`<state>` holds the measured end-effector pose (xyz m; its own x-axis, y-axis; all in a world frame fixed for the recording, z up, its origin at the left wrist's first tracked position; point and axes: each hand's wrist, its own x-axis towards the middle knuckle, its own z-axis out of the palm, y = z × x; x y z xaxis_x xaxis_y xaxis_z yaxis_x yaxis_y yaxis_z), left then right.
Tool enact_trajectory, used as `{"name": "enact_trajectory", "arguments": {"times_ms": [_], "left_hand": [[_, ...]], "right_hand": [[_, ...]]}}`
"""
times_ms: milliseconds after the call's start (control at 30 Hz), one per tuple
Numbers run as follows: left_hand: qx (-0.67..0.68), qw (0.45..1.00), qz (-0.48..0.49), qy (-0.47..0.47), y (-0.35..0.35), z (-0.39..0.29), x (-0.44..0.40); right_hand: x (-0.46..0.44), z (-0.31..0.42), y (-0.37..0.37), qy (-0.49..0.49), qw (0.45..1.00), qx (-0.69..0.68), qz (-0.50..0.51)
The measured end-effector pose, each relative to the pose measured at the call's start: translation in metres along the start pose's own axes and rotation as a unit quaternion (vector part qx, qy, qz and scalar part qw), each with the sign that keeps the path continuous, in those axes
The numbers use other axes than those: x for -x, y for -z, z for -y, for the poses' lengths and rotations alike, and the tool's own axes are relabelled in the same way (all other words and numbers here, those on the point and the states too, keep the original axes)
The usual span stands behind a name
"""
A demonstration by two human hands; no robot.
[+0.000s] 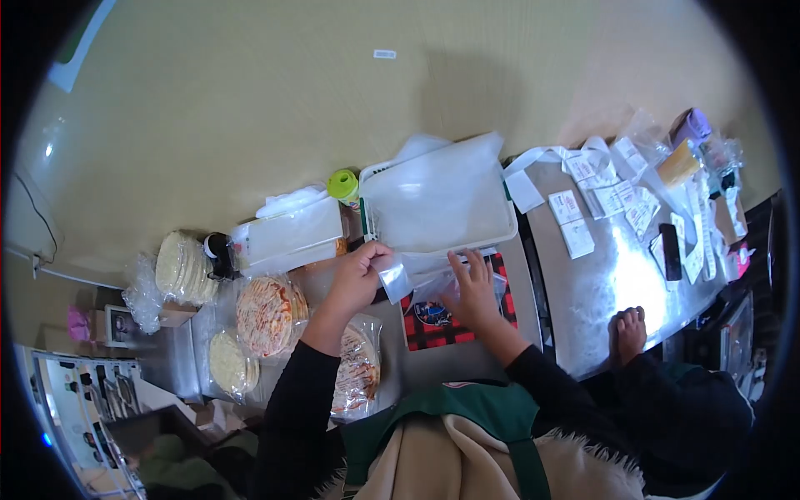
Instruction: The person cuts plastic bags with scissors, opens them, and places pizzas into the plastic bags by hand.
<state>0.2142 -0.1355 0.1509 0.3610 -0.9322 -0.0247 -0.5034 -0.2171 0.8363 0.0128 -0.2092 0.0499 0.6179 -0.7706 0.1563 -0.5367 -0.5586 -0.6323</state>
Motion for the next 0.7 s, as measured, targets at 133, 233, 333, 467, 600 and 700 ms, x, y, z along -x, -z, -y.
{"name": "enact_trajectory", "arguments": {"times_ms": [133, 233, 333, 467, 600, 700], "left_hand": [[-0.017, 1.000, -0.017, -0.015, 0.010, 0.003, -0.012], [-0.038, 0.999, -0.028, -0.009, 0.014, 0.001, -0.015], [-0.098, 0.993, -0.055, -0.019, 0.025, 0.002, -0.021], [-0.213, 0.975, -0.031, -0.054, 0.039, -0.004, -0.028], [-0.236, 0.970, 0.015, -0.062, 0.037, -0.016, -0.032], [-0.236, 0.967, 0.046, -0.086, 0.035, -0.025, -0.038]], "right_hand": [[-0.014, 0.002, 0.013, 0.064, 0.996, -0.059, 0.004], [-0.015, -0.001, 0.015, 0.139, 0.989, -0.047, 0.023], [-0.023, 0.000, 0.025, 0.157, 0.979, -0.122, 0.052], [-0.027, -0.006, 0.060, 0.075, 0.975, -0.184, 0.099], [-0.037, -0.019, 0.090, 0.077, 0.972, -0.159, 0.154], [-0.041, -0.028, 0.105, 0.071, 0.966, -0.185, 0.168]]}}
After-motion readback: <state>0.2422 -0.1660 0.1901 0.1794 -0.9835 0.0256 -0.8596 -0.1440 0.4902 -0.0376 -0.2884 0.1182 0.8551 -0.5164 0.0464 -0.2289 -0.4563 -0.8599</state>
